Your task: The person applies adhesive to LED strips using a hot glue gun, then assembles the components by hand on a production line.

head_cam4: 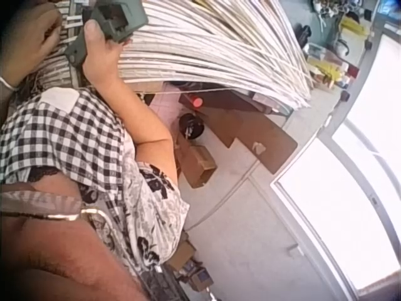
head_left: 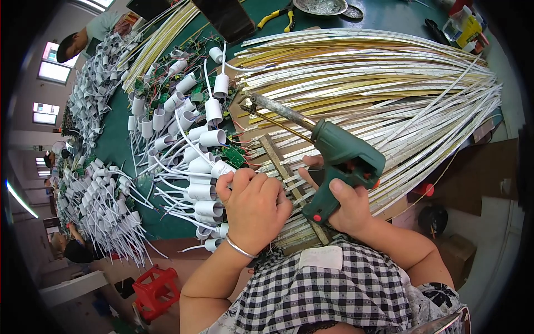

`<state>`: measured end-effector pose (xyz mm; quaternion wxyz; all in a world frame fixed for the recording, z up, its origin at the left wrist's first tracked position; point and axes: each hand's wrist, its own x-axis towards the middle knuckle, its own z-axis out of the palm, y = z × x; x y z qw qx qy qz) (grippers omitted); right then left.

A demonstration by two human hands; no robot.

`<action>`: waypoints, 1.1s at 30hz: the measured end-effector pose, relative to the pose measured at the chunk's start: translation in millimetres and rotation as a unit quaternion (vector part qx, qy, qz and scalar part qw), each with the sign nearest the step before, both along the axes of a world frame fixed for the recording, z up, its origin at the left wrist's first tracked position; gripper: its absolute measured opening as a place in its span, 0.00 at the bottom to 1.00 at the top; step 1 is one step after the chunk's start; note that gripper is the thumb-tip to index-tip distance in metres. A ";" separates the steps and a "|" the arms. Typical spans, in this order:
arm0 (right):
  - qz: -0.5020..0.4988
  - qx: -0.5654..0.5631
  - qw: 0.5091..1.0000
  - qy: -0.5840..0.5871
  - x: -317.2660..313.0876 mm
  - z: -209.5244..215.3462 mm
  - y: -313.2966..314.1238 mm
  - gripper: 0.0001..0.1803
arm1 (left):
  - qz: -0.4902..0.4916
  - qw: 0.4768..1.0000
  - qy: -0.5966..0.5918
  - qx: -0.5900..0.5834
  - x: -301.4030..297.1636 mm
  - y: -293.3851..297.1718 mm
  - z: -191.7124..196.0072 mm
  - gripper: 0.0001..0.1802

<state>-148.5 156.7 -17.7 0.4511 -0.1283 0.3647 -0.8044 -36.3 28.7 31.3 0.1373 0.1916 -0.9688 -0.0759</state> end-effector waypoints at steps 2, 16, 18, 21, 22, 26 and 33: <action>0.000 -0.002 1.000 0.005 -0.4 0.0 -0.2 0.32 | 0.000 1.000 0.001 0.001 -0.6 -0.5 0.0 0.04; 0.004 0.025 0.999 -0.032 -0.5 16.9 7.5 0.36 | -0.004 1.000 -0.019 0.016 -1.4 -0.9 0.0 0.03; 0.042 0.045 0.998 -0.006 -5.1 19.4 25.7 0.33 | -0.003 1.000 -0.017 0.018 -0.9 -1.6 -1.6 0.03; 0.093 0.133 0.976 0.145 -17.0 42.2 56.7 0.32 | 0.001 1.000 -0.010 0.017 1.8 -3.5 -4.1 0.04; 0.095 0.151 0.960 0.217 -21.5 41.2 69.7 0.30 | -0.001 1.000 -0.004 0.013 2.2 -3.0 -3.9 0.05; 0.039 0.173 0.894 0.412 -25.7 57.1 86.7 0.19 | 0.004 1.000 0.003 0.023 1.6 -2.9 -6.0 0.04; 0.147 0.229 0.744 0.610 -24.4 18.7 120.0 0.16 | 0.005 1.000 0.005 0.018 2.1 -2.5 -7.5 0.04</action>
